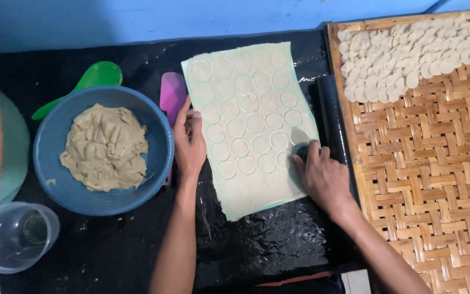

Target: Rolling out dough and cutting it into circular shapes for snacks.

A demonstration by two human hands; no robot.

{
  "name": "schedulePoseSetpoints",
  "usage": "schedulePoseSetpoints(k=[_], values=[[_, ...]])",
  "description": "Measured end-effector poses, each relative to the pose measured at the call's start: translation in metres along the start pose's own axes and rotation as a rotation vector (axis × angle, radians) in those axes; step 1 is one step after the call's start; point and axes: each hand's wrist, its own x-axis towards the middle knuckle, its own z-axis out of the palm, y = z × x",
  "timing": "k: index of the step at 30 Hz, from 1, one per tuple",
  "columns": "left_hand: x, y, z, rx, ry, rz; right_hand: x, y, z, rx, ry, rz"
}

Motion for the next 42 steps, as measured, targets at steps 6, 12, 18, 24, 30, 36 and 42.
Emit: schedulePoseSetpoints(k=[6,12,18,24,30,36,42], values=[[0.0,0.001,-0.001,0.071,0.012,0.02,-0.043,0.001,-0.044,0.384,-0.25,0.172],[0.0,0.009,0.001,-0.009,-0.025,0.036,-0.094,-0.005,-0.015,0.473,-0.49,-0.163],[0.001,-0.011,-0.001,-0.177,-0.064,0.044,-0.075,-0.033,-0.042,0.55,-0.379,-0.164],[0.001,0.009,-0.003,-0.093,-0.085,0.053,-0.057,-0.069,-0.057,0.375,-0.328,-0.173],[0.002,0.011,-0.004,-0.1,-0.098,0.02,-0.029,-0.115,-0.038,0.313,-0.162,-0.363],[0.002,0.008,-0.004,-0.093,-0.091,0.008,-0.02,-0.136,-0.007,0.132,-0.081,-0.448],[0.002,0.013,-0.004,0.008,-0.082,-0.008,-0.021,-0.146,0.009,-0.016,-0.018,-0.385]])
